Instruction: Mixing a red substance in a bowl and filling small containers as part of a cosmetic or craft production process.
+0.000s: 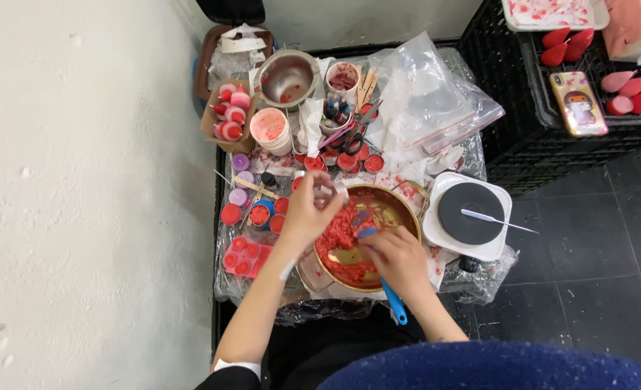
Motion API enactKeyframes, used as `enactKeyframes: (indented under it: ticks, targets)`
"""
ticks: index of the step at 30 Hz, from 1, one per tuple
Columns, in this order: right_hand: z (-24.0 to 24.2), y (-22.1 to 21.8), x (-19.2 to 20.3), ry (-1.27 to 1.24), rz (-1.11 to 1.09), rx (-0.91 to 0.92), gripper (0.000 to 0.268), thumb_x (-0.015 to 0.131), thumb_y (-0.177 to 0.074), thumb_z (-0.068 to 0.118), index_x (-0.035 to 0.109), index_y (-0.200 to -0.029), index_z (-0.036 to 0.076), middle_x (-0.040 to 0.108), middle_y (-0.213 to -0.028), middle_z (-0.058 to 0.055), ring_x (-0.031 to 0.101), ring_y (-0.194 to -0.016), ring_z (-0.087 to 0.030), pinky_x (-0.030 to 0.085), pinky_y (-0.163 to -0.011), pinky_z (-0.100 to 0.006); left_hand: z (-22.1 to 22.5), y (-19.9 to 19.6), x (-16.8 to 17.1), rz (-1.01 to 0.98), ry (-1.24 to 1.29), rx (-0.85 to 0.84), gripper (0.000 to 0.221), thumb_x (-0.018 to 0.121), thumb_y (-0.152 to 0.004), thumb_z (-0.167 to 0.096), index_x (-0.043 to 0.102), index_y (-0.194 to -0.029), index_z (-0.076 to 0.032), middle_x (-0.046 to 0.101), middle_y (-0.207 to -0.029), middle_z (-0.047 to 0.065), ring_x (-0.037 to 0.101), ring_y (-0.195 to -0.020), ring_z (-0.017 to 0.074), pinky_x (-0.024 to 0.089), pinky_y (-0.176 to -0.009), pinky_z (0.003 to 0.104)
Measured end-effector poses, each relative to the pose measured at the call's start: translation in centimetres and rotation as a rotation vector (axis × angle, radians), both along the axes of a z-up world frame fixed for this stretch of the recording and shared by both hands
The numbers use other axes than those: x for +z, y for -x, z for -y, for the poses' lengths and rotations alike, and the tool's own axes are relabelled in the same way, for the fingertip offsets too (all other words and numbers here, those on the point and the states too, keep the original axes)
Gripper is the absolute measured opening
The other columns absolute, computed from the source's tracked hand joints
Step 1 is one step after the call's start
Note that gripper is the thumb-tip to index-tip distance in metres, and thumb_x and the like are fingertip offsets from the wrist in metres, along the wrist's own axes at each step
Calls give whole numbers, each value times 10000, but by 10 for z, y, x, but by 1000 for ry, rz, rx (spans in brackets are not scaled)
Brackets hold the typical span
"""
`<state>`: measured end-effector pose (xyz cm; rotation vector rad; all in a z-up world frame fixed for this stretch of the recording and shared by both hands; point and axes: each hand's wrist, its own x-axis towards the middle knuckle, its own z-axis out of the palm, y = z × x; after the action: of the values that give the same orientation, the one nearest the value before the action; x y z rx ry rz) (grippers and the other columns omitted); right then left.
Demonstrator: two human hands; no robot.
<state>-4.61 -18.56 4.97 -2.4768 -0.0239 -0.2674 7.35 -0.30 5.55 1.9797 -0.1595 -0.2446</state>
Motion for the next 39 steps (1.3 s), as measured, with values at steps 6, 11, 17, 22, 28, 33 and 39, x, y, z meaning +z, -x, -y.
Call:
enactKeyframes:
  ticks: [6, 11, 17, 22, 28, 33, 39]
  targets:
    - [10, 0, -3, 8, 201, 222, 313, 652, -805, 2, 757, -1066, 141, 766, -1075, -16, 667, -1034, -267, 507, -876, -415, 2, -43, -41, -93, 551, -255, 673, 760, -849, 1, 406, -1416, -73, 531, -1226, 47, 631, -1072, 126, 543, -943, 299]
    - [10, -2, 0, -32, 200, 237, 255, 700, -824, 38, 743, -1063, 117, 746, -1016, -44, 660, -1025, -277, 510, -897, -418, 16, -57, -47, -47, 729, -418, 720, 705, -838, 88, 410, -1480, -57, 462, -1263, 42, 537, -1235, 129, 456, -1114, 296]
    - [16, -4, 0, -93, 99, 191, 245, 779, -792, 100, 762, -1032, 142, 745, -908, -50, 701, -875, -258, 542, -758, -399, 52, -74, -7, 241, 255, -367, 607, 783, -788, -75, 492, -1321, -74, 577, -1185, 60, 614, -1130, 143, 542, -1010, 335]
    - [22, 1, -2, -141, 85, 164, 260, 799, -776, 131, 764, -1030, 171, 741, -898, -45, 725, -806, -238, 587, -666, -365, 79, -101, -23, 590, -203, -298, 588, 800, -746, -202, 557, -1269, -87, 685, -1030, 88, 629, -991, 246, 503, -899, 443]
    - [31, 13, -14, -104, 40, 173, 253, 792, -823, 134, 789, -1069, 196, 689, -757, -27, 684, -714, -223, 555, -604, -377, 81, -113, -41, 498, -539, -485, 681, 826, -736, -217, 535, -1344, -115, 670, -983, 77, 567, -1094, 314, 406, -956, 487]
    - [35, 14, -8, -85, 110, 137, 214, 779, -824, 146, 742, -1034, 160, 690, -852, -21, 674, -758, -232, 552, -611, -372, 107, -97, 11, 750, -432, -490, 613, 824, -615, -185, 617, -1189, -129, 630, -1198, 91, 533, -1162, 299, 405, -943, 485]
    - [44, 22, -16, -142, 61, 284, 347, 676, -782, -4, 734, -1090, 145, 676, -1055, -67, 691, -938, -286, 572, -753, -393, 186, -115, -59, 996, -489, -601, 80, 700, -750, -136, 757, -798, -164, 633, -1215, 76, 529, -1186, 269, 424, -924, 442]
